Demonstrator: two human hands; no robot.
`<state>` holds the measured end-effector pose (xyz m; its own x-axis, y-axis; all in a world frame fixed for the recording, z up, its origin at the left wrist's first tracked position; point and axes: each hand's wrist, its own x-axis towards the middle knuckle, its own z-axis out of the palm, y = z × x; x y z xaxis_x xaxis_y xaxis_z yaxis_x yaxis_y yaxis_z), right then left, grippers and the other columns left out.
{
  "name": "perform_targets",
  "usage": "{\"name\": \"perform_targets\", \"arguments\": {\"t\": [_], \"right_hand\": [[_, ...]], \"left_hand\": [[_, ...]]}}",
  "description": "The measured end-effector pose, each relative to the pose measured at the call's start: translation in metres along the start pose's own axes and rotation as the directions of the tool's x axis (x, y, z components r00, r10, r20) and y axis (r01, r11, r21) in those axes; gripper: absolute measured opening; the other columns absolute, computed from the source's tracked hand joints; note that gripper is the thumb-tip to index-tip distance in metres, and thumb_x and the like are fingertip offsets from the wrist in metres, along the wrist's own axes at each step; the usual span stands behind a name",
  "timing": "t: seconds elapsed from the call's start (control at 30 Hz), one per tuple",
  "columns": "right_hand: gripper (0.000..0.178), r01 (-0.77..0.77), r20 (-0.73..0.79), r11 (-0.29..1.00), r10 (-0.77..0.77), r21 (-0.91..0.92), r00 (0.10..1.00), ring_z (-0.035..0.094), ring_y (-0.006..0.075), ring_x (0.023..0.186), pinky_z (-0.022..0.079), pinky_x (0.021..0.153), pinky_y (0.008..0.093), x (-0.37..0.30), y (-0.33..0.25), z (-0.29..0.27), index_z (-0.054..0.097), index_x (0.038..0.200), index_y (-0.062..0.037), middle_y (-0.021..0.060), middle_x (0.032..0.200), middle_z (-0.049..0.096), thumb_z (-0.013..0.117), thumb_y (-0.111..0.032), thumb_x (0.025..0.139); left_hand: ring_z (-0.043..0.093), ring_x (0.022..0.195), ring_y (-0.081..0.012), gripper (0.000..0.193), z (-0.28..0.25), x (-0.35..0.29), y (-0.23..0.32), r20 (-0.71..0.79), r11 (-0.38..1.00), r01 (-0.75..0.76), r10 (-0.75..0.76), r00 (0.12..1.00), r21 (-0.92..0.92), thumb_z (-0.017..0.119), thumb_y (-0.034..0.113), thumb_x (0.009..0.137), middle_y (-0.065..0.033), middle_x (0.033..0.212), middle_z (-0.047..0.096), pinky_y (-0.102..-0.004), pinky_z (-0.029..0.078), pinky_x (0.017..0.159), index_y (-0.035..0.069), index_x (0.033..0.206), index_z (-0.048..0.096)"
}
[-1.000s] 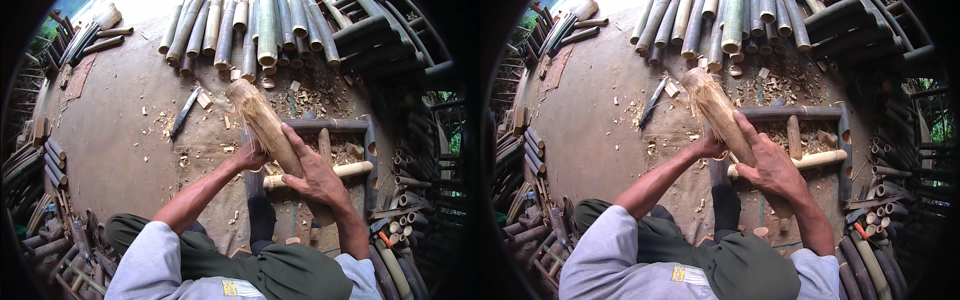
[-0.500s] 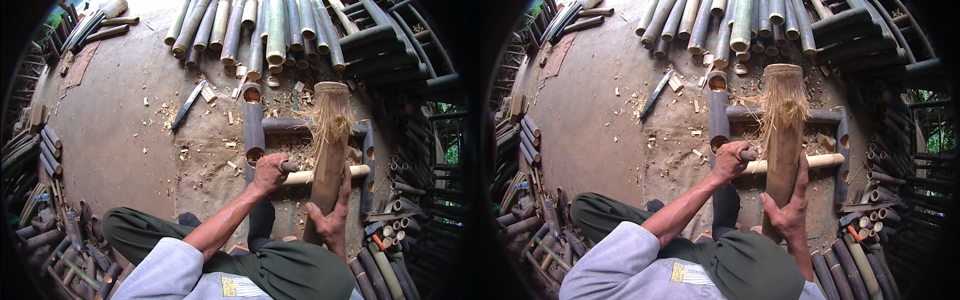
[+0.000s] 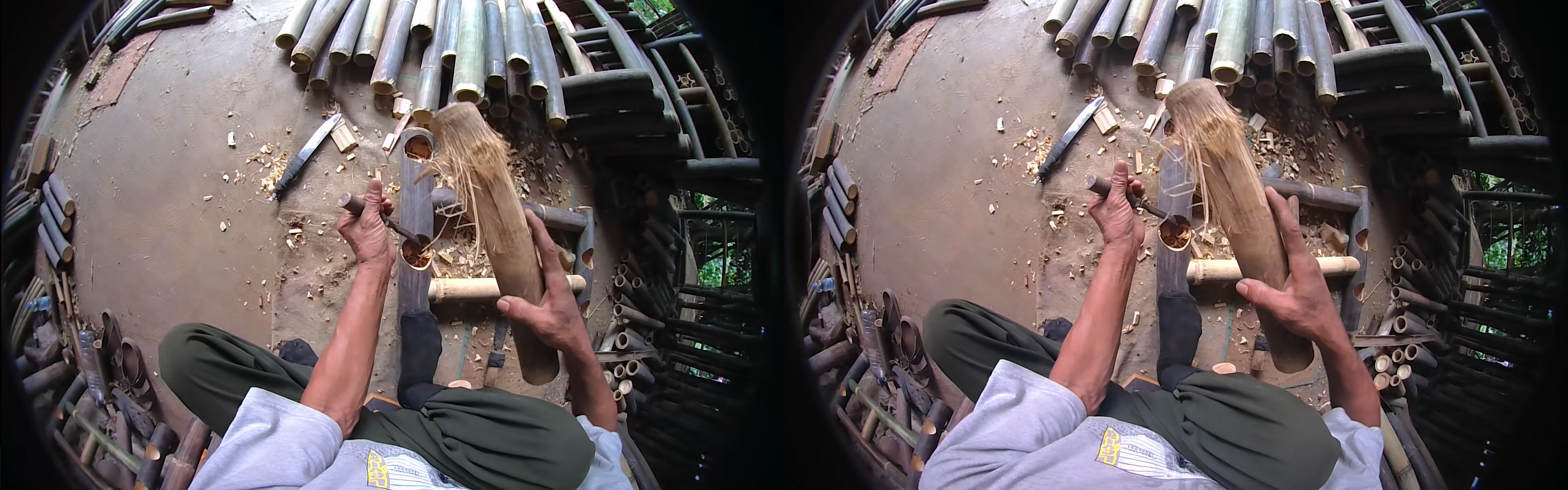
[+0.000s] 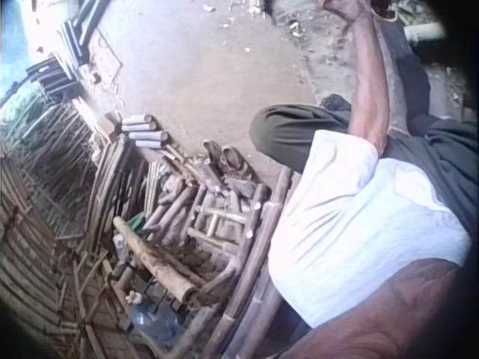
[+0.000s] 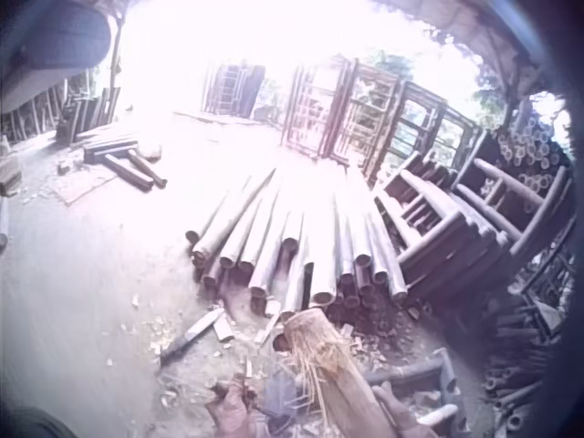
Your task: The person sits on the ground and uses a knife and a wooden mallet to carve a hole into a bamboo pole. They repeatedly strike the knife with the mallet to deepen the cut and then use a smaller tool to clean out the interior of the bamboo.
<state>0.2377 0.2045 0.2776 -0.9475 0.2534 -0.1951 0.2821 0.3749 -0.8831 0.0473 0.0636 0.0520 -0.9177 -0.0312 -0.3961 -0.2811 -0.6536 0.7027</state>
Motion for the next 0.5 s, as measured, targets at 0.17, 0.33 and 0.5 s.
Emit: {"name": "perform_targets", "arguments": {"t": [0.17, 0.33, 0.5], "right_hand": [[0.118, -0.010, 0.130, 0.974, 0.041, -0.227, 0.991, 0.042, 0.0343, 0.155, 0.033, 0.128, 0.0451, 0.049, -0.041, -0.001, 0.024, 0.174, -0.0177, 0.0192, 0.169, 0.042, 0.088, -0.024, 0.076], [0.109, 0.178, 0.284, 0.936, -0.089, -0.303, 0.955, 0.055, 0.0327, 0.146, 0.043, 0.122, 0.0435, 0.081, -0.065, 0.012, 0.031, 0.172, -0.0202, 0.0190, 0.163, 0.051, 0.082, -0.009, 0.076], [0.111, 0.361, 0.371, 0.804, -0.190, -0.473, 0.909, 0.070, 0.0385, 0.116, 0.059, 0.101, 0.0459, 0.100, -0.080, 0.030, 0.029, 0.172, -0.0305, 0.0193, 0.137, 0.062, 0.086, -0.008, 0.080]], "left_hand": [[0.059, 0.063, -0.0101, 0.031, -0.005, -0.009, -0.017, -0.087, 0.973, 0.145, -0.163, 0.983, -0.178, 0.088, 0.031, 0.094, -0.0051, 0.085, 0.073, -0.0272, 0.050, 0.061, 0.006, 0.085, 0.072], [0.060, 0.070, -0.0091, 0.029, 0.005, -0.027, -0.013, -0.096, 0.955, 0.155, -0.184, 0.978, -0.251, 0.088, 0.031, 0.094, -0.0030, 0.086, 0.072, -0.0264, 0.051, 0.069, 0.008, 0.089, 0.072], [0.064, 0.089, -0.0126, 0.027, -0.009, -0.039, -0.027, 0.057, 0.960, 0.114, -0.102, 0.993, -0.255, 0.081, 0.025, 0.101, -0.0020, 0.100, 0.068, -0.0322, 0.055, 0.085, 0.008, 0.115, 0.066]]}}
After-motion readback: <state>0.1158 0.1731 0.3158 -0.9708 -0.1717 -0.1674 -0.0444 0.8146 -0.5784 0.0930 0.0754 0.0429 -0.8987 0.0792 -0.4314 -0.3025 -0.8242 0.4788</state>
